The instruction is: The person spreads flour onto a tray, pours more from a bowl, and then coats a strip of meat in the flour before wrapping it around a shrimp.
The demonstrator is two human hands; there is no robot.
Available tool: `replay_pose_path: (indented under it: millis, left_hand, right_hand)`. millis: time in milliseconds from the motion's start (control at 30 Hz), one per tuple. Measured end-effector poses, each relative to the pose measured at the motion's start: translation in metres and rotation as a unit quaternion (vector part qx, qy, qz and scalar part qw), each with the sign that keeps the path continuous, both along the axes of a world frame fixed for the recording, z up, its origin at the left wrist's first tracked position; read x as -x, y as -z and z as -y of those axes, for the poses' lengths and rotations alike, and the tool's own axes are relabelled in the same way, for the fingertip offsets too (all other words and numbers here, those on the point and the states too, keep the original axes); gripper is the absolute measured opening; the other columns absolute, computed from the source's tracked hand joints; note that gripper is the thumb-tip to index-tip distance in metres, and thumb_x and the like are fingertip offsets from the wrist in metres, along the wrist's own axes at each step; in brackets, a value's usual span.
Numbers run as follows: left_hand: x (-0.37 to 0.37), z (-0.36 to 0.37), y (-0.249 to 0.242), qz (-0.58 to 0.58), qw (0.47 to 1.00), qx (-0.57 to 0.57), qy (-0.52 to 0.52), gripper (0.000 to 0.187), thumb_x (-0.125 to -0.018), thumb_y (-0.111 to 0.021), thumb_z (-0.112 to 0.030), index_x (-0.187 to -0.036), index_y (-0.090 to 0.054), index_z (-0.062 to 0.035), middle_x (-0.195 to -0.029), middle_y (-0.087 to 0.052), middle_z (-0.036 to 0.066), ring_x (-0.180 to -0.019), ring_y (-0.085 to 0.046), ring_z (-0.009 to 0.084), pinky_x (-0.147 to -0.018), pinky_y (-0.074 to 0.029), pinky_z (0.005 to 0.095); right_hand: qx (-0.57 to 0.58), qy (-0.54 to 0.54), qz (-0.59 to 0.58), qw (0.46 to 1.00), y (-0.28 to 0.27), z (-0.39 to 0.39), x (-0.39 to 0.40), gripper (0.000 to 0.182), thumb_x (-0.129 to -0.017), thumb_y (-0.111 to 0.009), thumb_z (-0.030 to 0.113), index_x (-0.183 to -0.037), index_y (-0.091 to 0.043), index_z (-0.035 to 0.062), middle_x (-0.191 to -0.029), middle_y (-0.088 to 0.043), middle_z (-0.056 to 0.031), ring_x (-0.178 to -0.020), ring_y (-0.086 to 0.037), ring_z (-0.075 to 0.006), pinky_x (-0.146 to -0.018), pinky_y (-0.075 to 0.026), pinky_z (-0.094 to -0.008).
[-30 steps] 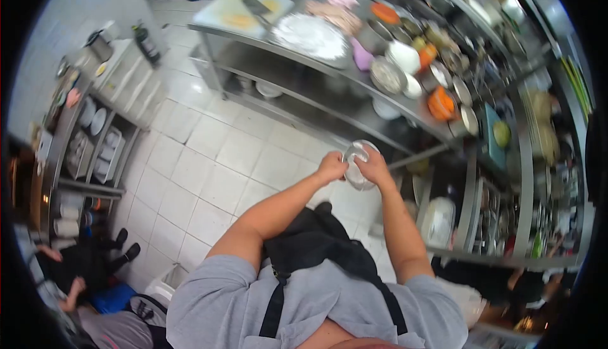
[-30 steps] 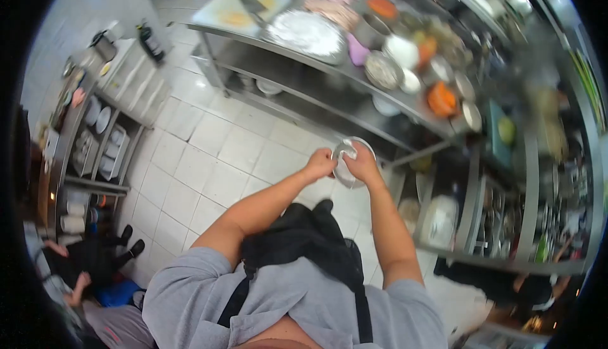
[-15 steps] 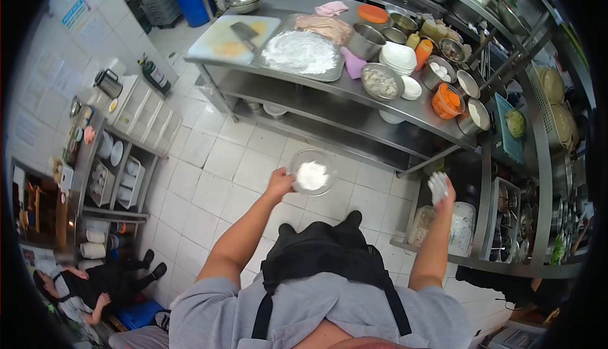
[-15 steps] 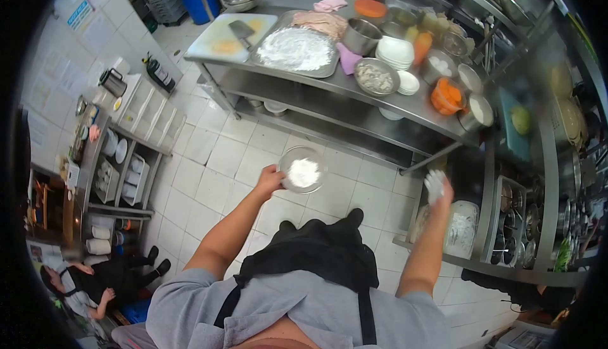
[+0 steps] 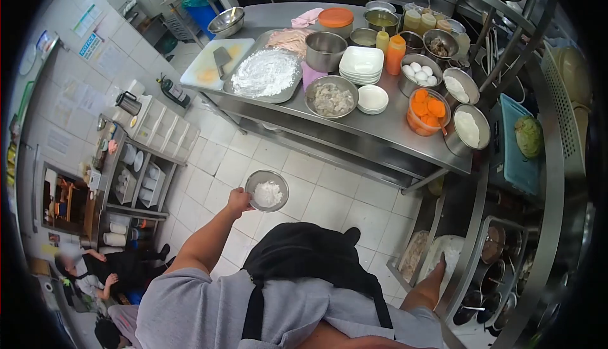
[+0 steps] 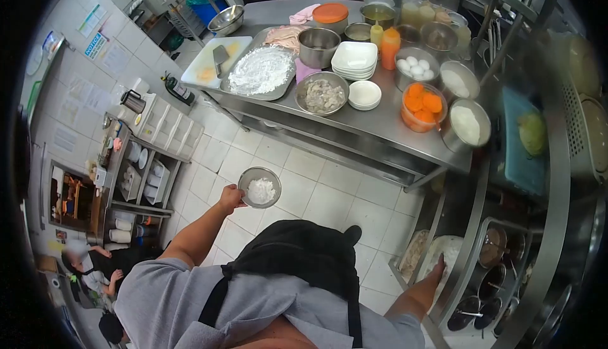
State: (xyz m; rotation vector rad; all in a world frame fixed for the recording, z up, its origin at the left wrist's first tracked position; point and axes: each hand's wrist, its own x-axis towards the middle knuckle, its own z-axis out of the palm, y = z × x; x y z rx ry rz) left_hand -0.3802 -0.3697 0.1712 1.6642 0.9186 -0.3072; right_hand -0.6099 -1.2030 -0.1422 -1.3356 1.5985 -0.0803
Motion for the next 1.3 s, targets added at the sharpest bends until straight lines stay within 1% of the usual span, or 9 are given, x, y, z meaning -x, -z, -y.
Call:
replay_pose_path:
  millis: [267,500,700,900,1033,1100,1167,1233,1300]
  left_hand:
    - [-0.019,0.062,-0.011,0.010,0.999,0.019,0.042,0.010,-0.081,-0.059,0.001,-0.089,-0.055,0.0054,-0.081,-0.065,0.018,-0.063,-0.070,0.0282,-0.056,-0.065,0.0408]
    - [-0.028,0.101,-0.015,0.005,0.996,0.010,0.091,0.009,-0.079,-0.063,-0.001,-0.083,-0.055,0.0021,-0.080,-0.063,0.016,-0.067,-0.070,0.0283,-0.059,-0.065,0.0413]
    - [-0.029,0.120,-0.014,0.016,0.990,0.011,0.143,0.011,-0.079,-0.063,-0.001,-0.078,-0.052,-0.0010,-0.078,-0.060,0.012,-0.067,-0.069,0.0261,-0.060,-0.066,0.0424]
    - [-0.033,0.152,-0.002,0.025,0.982,0.053,0.180,0.014,-0.080,-0.063,-0.001,-0.077,-0.049,-0.0020,-0.079,-0.059,0.012,-0.071,-0.069,0.0271,-0.060,-0.066,0.0432]
    - [-0.035,0.183,0.008,0.029,0.975,0.080,0.207,0.021,-0.080,-0.065,-0.002,-0.072,-0.045,-0.0053,-0.074,-0.055,0.008,-0.065,-0.066,0.0221,-0.058,-0.064,0.0389]
    - [-0.037,0.195,0.030,0.042,0.966,0.071,0.243,0.013,-0.077,-0.061,-0.003,-0.076,-0.049,0.0008,-0.075,-0.059,0.013,-0.065,-0.068,0.0268,-0.056,-0.064,0.0423]
    - [-0.034,0.215,0.053,0.052,0.963,0.087,0.249,0.012,-0.076,-0.062,-0.003,-0.074,-0.050,0.0009,-0.072,-0.059,0.013,-0.064,-0.068,0.0261,-0.054,-0.063,0.0417]
    - [-0.032,0.232,0.079,0.057,0.957,0.106,0.262,0.012,-0.075,-0.062,-0.003,-0.072,-0.051,0.0009,-0.069,-0.059,0.013,-0.062,-0.068,0.0254,-0.052,-0.061,0.0410]
    - [-0.031,0.250,0.104,0.081,0.948,0.092,0.292,0.013,-0.074,-0.063,-0.004,-0.069,-0.052,0.0006,-0.064,-0.058,0.012,-0.058,-0.067,0.0243,-0.049,-0.058,0.0407]
  right_hand:
    - [-0.160,-0.069,0.122,0.977,0.038,0.011,-0.027,0.083,-0.082,-0.070,0.053,-0.150,-0.042,0.0151,-0.143,-0.048,-0.0123,-0.135,-0.038,-0.0280,-0.107,-0.035,-0.0505]
    - [-0.237,-0.147,0.199,0.939,-0.025,0.014,-0.033,0.059,-0.082,-0.070,0.040,-0.133,-0.061,0.0116,-0.131,-0.062,-0.0075,-0.126,-0.054,-0.0286,-0.107,-0.040,-0.0464]
    - [-0.267,0.181,0.464,0.825,-0.009,0.033,0.007,0.043,-0.093,-0.059,0.038,-0.126,-0.066,0.0118,-0.125,-0.067,-0.0026,-0.114,-0.062,-0.0264,-0.105,-0.045,-0.0410]
    - [0.362,-0.245,0.285,0.853,0.055,0.046,0.061,0.040,-0.096,-0.052,0.033,-0.127,-0.065,0.0117,-0.129,-0.066,-0.0039,-0.122,-0.061,-0.0216,-0.103,-0.049,-0.0370]
    - [0.432,-0.359,0.163,0.811,-0.042,0.023,0.052,0.041,-0.092,-0.058,0.035,-0.125,-0.064,0.0112,-0.126,-0.067,-0.0051,-0.118,-0.063,-0.0228,-0.103,-0.049,-0.0372]
    - [0.086,-0.189,0.325,0.923,-0.082,0.014,0.009,0.042,-0.091,-0.063,0.038,-0.125,-0.063,0.0126,-0.122,-0.067,-0.0064,-0.111,-0.064,-0.0225,-0.096,-0.052,-0.0388]
    - [-0.272,0.022,0.423,0.864,-0.122,-0.018,-0.014,0.045,-0.090,-0.069,0.041,-0.125,-0.062,0.0139,-0.118,-0.068,-0.0076,-0.105,-0.065,-0.0223,-0.089,-0.054,-0.0404]
    - [-0.214,0.006,0.394,0.894,-0.191,-0.092,-0.065,0.034,-0.095,-0.065,0.035,-0.119,-0.066,0.0121,-0.105,-0.071,-0.0036,-0.095,-0.069,-0.0190,-0.082,-0.058,-0.0344]
    - [-0.422,-0.146,0.469,0.762,-0.203,-0.127,-0.106,0.027,-0.095,-0.066,0.026,-0.115,-0.067,0.0089,-0.089,-0.070,-0.0027,-0.075,-0.068,-0.0169,-0.067,-0.057,-0.0308]
